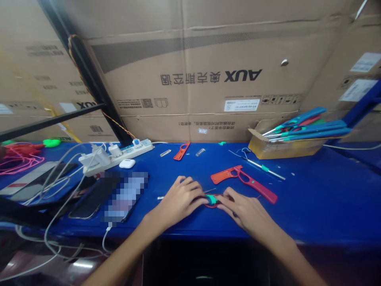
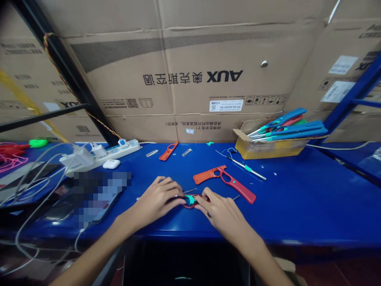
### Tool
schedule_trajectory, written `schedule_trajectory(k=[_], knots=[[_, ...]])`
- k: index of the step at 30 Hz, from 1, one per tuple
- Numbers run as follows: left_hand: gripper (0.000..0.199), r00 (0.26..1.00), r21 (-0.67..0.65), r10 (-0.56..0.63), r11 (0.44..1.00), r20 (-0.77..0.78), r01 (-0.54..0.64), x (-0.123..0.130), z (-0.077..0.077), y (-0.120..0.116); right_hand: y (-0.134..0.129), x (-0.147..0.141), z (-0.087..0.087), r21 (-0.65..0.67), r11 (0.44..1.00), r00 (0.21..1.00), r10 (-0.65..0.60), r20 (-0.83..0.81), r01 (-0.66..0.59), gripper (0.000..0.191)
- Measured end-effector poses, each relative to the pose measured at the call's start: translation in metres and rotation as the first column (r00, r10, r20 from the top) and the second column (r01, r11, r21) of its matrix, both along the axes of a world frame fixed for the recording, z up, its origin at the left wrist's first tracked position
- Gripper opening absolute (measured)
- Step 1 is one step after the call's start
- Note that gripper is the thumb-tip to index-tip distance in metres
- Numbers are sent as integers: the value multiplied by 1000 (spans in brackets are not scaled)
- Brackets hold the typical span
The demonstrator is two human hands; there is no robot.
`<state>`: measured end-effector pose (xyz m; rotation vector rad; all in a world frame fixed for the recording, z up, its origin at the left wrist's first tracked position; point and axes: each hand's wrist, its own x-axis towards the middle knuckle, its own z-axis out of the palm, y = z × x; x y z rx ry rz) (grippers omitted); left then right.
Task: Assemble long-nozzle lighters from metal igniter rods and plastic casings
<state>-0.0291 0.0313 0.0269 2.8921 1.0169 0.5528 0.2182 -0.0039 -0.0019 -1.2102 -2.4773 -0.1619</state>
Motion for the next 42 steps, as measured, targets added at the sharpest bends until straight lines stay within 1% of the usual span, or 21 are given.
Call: schedule_trajectory(k=[3, 5, 7, 8, 10, 11, 13, 15, 17, 19, 22, 23, 24, 25, 26, 27, 31, 33, 34, 37, 42], knots=[[28, 999, -47, 8, 999, -44, -10, -1, 22, 19, 5, -4, 9, -22, 1000, 997, 6, 79, -4, 33], [29, 995, -56, 60, 996, -75, -64, -1, 36, 43, 11, -5, 21, -73, 997, 991, 43, 125, -34, 31], [26, 955, -40, 245, 966, -166, -255, 1, 44, 71, 23, -2, 38, -147, 984, 984, 117, 136, -96, 33], [23, 931, -23, 314, 946, -187, -324, 2, 46, 86, 32, 2, 48, -183, 974, 979, 160, 122, -136, 35], [20, 890, 20, 410, 910, -197, -415, 7, 45, 112, 57, 16, 70, -223, 952, 970, 231, 74, -209, 38], [20, 874, 38, 444, 894, -200, -446, 11, 42, 122, 71, 25, 81, -200, 957, 973, 225, 53, -210, 38], [22, 856, 63, 474, 879, -208, -472, 21, 33, 135, 100, 45, 98, -114, 981, 987, 158, -10, -158, 37], [26, 842, 84, 495, 868, -216, -489, 32, 22, 141, 123, 64, 106, -57, 994, 992, 91, -88, -96, 36], [31, 827, 111, 518, 855, -218, -506, 43, 11, 143, 136, 79, 103, -42, 999, 986, -1, -167, -6, 38], [31, 818, 133, 530, 848, -222, -513, 51, 3, 145, 141, 90, 92, -45, 997, 974, -73, -217, 65, 41], [29, 823, 149, 518, 855, -233, -496, 55, 0, 144, 140, 106, 79, -84, 993, 974, -99, -202, 83, 43], [27, 829, 150, 508, 861, -233, -486, 53, 2, 143, 139, 113, 77, -144, 985, 975, -122, -186, 96, 43], [24, 838, 148, 495, 869, -230, -472, 51, 4, 141, 139, 121, 77, -230, 966, 973, -160, -165, 119, 44], [21, 848, 145, 480, 877, -224, -458, 49, 8, 138, 139, 132, 77, -335, 930, 968, -209, -137, 153, 45], [18, 861, 141, 462, 887, -214, -441, 46, 12, 134, 140, 143, 79, -454, 870, 959, -263, -102, 191, 47], [17, 875, 136, 441, 897, -200, -421, 43, 16, 129, 140, 156, 80, -532, 818, 952, -299, -69, 218, 49], [16, 939, 102, 318, 947, -129, -306, 37, 29, 111, 138, 204, 76, -677, 666, 916, -399, 32, 314, 54], [15, 965, 81, 242, 969, -98, -235, 38, 32, 105, 136, 220, 71, -721, 591, 890, -450, 77, 362, 56], [15, 974, 72, 211, 976, -85, -205, 40, 32, 102, 136, 225, 68, -734, 565, 879, -468, 91, 377, 56], [17, 986, 48, 153, 987, -58, -151, 45, 33, 97, 137, 231, 61, -754, 535, 868, -488, 92, 382, 54], [19, 990, 12, 125, 992, -59, -124, 48, 33, 91, 144, 228, 55, -761, 533, 868, -491, 78, 369, 49]])
